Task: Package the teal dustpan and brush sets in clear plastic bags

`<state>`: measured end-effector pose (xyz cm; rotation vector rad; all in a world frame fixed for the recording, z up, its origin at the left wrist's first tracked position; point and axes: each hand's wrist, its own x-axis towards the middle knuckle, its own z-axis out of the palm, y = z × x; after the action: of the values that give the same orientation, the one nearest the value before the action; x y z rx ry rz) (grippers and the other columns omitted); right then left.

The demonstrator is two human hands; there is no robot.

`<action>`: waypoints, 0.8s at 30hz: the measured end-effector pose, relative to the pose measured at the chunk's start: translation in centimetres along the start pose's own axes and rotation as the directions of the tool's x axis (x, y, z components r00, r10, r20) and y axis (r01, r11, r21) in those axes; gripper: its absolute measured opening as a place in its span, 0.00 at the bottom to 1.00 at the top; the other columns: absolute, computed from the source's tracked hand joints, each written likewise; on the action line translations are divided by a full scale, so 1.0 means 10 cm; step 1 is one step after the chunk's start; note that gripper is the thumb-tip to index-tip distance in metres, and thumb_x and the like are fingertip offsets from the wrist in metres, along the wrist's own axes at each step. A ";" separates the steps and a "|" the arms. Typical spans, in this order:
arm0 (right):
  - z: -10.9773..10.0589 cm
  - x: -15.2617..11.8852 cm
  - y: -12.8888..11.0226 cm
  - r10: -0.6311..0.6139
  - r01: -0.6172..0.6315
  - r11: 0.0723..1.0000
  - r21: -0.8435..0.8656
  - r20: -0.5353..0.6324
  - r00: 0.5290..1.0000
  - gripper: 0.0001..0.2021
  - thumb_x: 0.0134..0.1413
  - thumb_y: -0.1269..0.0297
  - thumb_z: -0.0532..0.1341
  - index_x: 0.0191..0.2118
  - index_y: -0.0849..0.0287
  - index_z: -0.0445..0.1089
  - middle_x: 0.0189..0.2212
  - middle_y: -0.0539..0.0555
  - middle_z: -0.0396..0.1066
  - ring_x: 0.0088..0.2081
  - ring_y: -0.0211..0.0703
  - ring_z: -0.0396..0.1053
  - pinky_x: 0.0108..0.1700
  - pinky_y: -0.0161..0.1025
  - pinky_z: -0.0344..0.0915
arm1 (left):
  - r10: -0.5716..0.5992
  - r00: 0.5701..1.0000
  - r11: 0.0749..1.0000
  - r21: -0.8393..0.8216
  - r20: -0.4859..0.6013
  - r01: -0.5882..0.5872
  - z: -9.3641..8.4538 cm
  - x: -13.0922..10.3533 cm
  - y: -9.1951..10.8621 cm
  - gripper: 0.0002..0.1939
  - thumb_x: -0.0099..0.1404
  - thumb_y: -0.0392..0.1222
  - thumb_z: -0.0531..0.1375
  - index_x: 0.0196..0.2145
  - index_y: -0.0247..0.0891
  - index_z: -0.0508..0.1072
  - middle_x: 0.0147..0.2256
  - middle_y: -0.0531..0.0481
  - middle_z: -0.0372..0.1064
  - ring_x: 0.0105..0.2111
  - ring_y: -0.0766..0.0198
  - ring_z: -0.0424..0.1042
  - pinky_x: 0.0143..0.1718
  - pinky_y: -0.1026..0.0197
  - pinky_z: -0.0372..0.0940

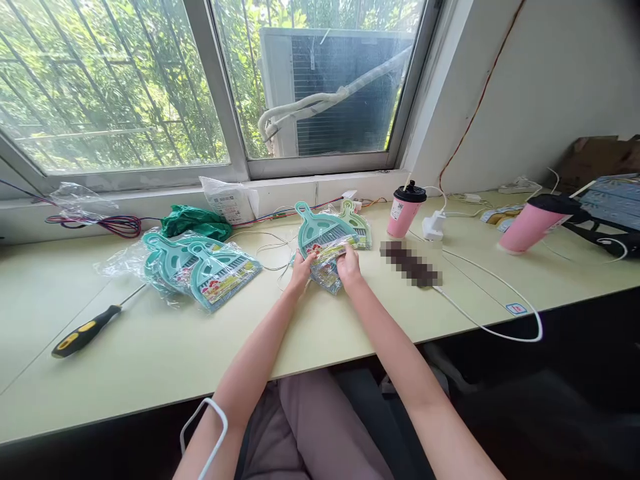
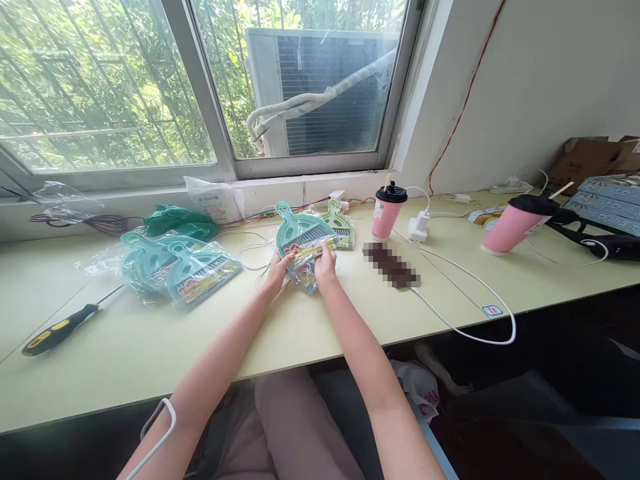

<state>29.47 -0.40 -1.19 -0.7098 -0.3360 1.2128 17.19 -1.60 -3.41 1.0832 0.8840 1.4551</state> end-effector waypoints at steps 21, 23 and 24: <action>-0.05 0.06 0.02 0.096 -0.087 0.984 -0.158 0.048 0.994 0.13 0.46 0.84 0.58 0.30 0.57 0.63 0.26 0.45 0.73 0.28 0.32 0.72 0.31 0.27 0.72 | -0.110 0.994 0.994 0.031 0.030 0.109 -0.07 -0.03 0.20 0.22 0.56 0.39 0.63 0.48 0.38 0.64 0.48 0.40 0.70 0.38 0.55 0.74 0.28 0.54 0.74; -0.05 0.06 0.03 0.094 -0.085 0.985 -0.152 0.048 0.994 0.13 0.46 0.84 0.58 0.30 0.57 0.63 0.26 0.45 0.73 0.28 0.31 0.72 0.31 0.26 0.72 | -0.105 0.994 0.994 0.033 0.023 0.104 -0.08 -0.01 0.17 0.23 0.55 0.39 0.62 0.48 0.38 0.64 0.48 0.40 0.71 0.37 0.55 0.74 0.28 0.54 0.74; -0.05 0.05 0.03 0.092 -0.084 0.985 -0.150 0.048 0.995 0.13 0.46 0.84 0.58 0.30 0.57 0.63 0.26 0.46 0.73 0.28 0.31 0.73 0.32 0.26 0.72 | -0.100 0.995 0.994 0.034 0.019 0.099 -0.09 0.00 0.16 0.23 0.55 0.39 0.62 0.48 0.38 0.64 0.47 0.40 0.71 0.37 0.55 0.74 0.27 0.54 0.74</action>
<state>29.75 -0.02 -1.87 -0.8283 -0.4473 1.3026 15.84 -1.77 -2.21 1.0613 0.9372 1.3491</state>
